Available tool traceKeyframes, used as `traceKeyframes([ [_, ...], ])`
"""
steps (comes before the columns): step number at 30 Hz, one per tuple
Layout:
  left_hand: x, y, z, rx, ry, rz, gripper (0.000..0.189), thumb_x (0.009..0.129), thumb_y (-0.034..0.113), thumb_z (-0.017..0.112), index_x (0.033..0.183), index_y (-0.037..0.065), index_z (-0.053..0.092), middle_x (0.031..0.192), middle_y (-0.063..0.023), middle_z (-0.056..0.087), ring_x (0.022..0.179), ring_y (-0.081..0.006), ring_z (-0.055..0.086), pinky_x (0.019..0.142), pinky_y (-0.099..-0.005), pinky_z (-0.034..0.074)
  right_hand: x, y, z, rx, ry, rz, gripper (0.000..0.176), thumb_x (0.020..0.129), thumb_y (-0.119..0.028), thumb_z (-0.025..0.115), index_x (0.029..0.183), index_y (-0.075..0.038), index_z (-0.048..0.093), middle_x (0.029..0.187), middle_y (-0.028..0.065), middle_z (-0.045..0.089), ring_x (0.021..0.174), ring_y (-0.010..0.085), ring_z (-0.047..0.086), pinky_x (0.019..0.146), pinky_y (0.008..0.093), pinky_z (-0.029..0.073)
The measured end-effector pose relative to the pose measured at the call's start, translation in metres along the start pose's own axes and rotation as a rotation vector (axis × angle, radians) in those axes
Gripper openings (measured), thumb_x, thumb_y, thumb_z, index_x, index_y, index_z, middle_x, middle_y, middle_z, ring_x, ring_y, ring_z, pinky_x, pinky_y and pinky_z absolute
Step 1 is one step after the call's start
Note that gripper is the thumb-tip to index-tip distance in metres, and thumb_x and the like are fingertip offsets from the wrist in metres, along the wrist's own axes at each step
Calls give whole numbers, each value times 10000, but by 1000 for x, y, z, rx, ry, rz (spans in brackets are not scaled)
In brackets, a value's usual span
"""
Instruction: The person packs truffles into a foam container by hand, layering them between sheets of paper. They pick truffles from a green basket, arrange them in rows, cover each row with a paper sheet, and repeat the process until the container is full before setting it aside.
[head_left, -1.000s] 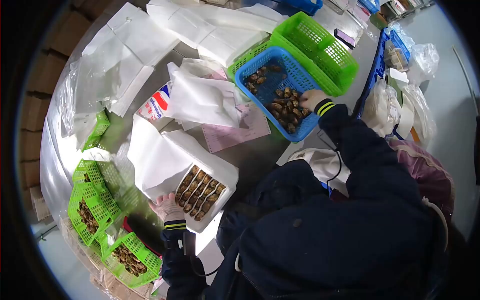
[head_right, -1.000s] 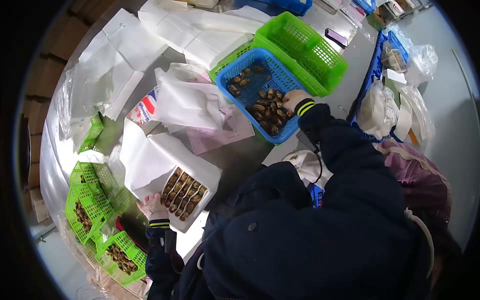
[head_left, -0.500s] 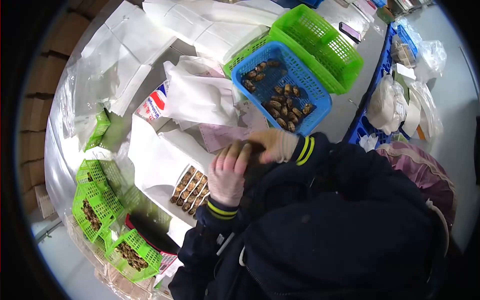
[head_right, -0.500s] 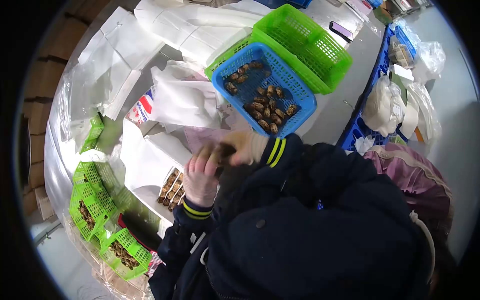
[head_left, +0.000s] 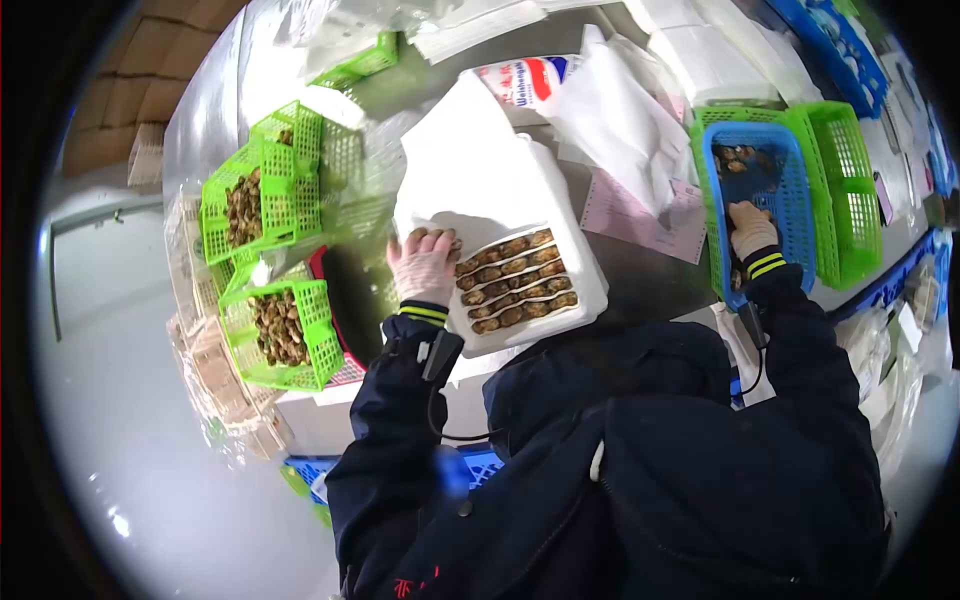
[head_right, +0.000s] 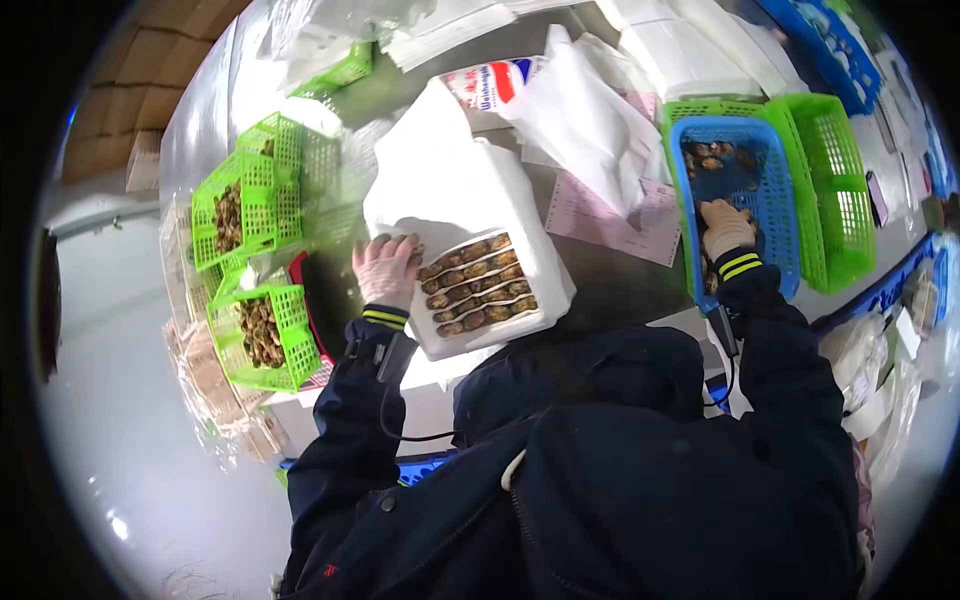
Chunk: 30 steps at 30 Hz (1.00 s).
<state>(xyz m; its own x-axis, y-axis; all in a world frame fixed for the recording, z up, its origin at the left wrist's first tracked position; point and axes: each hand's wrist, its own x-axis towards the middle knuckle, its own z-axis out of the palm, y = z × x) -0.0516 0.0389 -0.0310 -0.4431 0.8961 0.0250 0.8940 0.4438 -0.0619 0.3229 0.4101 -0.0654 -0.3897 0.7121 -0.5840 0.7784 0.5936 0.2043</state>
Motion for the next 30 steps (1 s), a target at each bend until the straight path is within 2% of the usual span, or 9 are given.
traceKeyframes([
  [5, -3, 2, 27, -22, -81, 9, 321, 799, 313, 601, 1104, 218, 567, 971, 16, 626, 1122, -206, 499, 1046, -668, 162, -25, 9, -43, 824, 384, -158, 399, 838, -103, 614, 1229, -43, 561, 1093, 129, 640, 998, 221, 618, 899, 295, 458],
  [9, -7, -6, 39, 27, -78, 65, 233, 858, 195, 503, 1083, 212, 560, 946, -3, 619, 1113, -203, 516, 1069, -634, 170, -63, -107, -118, 1371, 67, -607, 460, 847, -77, 597, 1285, 18, 494, 1103, 166, 602, 1006, 191, 586, 900, 265, 443],
  [13, -3, -2, 21, -37, -142, 50, 227, 859, 90, 441, 1022, 201, 554, 928, -16, 614, 1079, -203, 540, 1088, -596, 186, -59, -249, -121, 734, 196, -909, 336, 804, -183, 636, 1134, -120, 626, 1069, 143, 632, 987, 287, 611, 861, 380, 477],
  [17, 1, 1, 16, -35, -216, 12, 278, 811, 113, 498, 1059, 210, 579, 937, 4, 638, 1089, -190, 530, 1081, -587, 178, -48, -334, -110, 360, 14, -826, 261, 794, -202, 635, 1047, -159, 680, 1069, 147, 630, 997, 304, 604, 877, 390, 476],
  [18, 2, 1, 16, -45, -215, 6, 278, 811, 113, 498, 1059, 210, 579, 937, 4, 638, 1089, -190, 530, 1081, -587, 178, -41, -348, -113, 249, -209, -767, 278, 786, -196, 650, 1061, -162, 678, 1092, 145, 637, 985, 306, 619, 869, 390, 489],
  [21, 1, 0, 17, 6, -281, 8, 282, 825, 127, 502, 1077, 222, 586, 939, 8, 639, 1086, -186, 534, 1090, -587, 164, -29, -353, -82, 346, -35, -758, 338, 782, -214, 646, 1109, -130, 654, 1073, 164, 644, 993, 313, 626, 866, 395, 496],
  [27, 2, 2, 1, -135, -237, 19, 344, 792, 105, 496, 1093, 227, 609, 891, -16, 621, 1055, -220, 532, 1071, -622, 182, -23, -344, -66, 564, -44, -838, 357, 750, -177, 643, 1094, -84, 642, 1028, 185, 644, 1001, 343, 600, 873, 390, 478],
  [29, -2, 1, 11, -150, -81, 64, 348, 763, 112, 505, 1087, 197, 601, 900, -30, 607, 1050, -241, 520, 1038, -637, 237, -26, -345, -50, 697, 81, -819, 304, 722, -162, 632, 999, -39, 651, 979, 199, 643, 945, 349, 609, 843, 404, 480],
  [30, -2, 3, 2, -150, -110, 58, 359, 752, 120, 519, 1097, 186, 593, 968, -21, 609, 1073, -239, 511, 1030, -639, 243, -29, -351, -63, 426, -24, -815, 252, 692, -169, 645, 899, -25, 657, 951, 191, 645, 940, 356, 604, 835, 427, 480],
])
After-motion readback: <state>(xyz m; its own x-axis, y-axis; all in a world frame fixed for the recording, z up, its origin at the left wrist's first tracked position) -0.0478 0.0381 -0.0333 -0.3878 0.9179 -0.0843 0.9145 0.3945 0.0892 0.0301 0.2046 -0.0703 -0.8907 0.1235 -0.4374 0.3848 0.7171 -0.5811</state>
